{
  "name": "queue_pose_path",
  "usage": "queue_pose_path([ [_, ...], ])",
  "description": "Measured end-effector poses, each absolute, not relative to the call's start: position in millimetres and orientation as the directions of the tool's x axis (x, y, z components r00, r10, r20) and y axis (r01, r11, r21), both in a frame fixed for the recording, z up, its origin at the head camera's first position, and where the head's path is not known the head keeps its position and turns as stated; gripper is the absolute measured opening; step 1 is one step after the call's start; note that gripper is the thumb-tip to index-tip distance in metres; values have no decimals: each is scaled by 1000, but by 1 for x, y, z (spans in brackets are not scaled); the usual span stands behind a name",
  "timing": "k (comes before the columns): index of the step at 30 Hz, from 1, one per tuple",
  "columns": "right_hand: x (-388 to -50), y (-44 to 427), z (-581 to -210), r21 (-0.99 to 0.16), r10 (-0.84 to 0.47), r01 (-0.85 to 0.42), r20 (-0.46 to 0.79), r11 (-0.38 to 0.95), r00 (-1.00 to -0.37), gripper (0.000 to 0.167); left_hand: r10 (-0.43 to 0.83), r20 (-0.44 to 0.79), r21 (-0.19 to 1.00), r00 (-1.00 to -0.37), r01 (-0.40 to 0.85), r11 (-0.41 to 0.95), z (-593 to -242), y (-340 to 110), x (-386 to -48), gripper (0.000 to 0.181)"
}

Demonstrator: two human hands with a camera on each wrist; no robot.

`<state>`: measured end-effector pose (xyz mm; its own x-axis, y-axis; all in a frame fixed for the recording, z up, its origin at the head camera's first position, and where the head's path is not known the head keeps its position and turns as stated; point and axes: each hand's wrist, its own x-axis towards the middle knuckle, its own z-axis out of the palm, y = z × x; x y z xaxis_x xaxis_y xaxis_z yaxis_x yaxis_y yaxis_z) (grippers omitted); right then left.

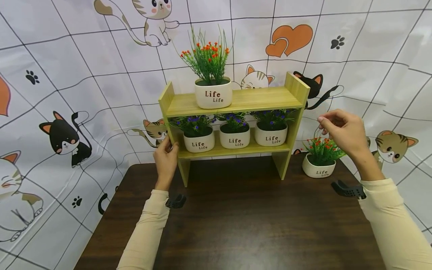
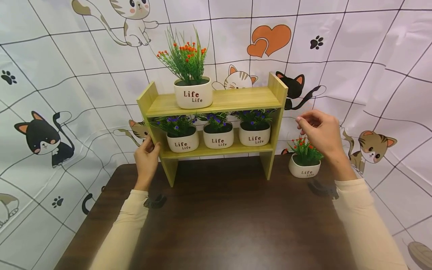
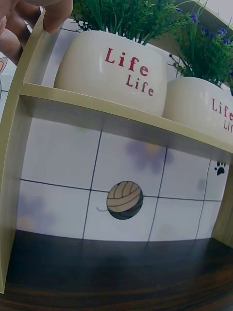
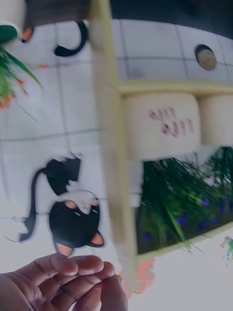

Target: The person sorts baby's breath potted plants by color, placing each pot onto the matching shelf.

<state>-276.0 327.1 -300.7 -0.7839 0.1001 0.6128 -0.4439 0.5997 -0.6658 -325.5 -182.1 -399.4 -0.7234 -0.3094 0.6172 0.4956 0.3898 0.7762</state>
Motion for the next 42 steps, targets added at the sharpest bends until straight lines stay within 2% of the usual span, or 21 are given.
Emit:
queue_pose_path([
  [13,-257,395,-362,-632,96,-277,490,724,-867,29,-301,614,774,-730,481,411,-400,-184,-326,40],
  [18,-252,413,-386,-624,94,-231,443,747,-891,26,-297,608,783,-737,493,379,-401,-183,-325,39],
  [29,-261,442,-433,-605,93,-159,363,780,-927,33,-305,615,779,-727,500,378,-401,-184,-326,39],
  [35,-272,453,-456,-636,110,-115,303,763,-947,42,-306,606,785,-734,488,382,-401,-182,-326,42],
  [42,-286,453,-469,-663,131,-37,201,748,-971,61,-308,601,789,-737,488,373,-401,-183,-325,42],
])
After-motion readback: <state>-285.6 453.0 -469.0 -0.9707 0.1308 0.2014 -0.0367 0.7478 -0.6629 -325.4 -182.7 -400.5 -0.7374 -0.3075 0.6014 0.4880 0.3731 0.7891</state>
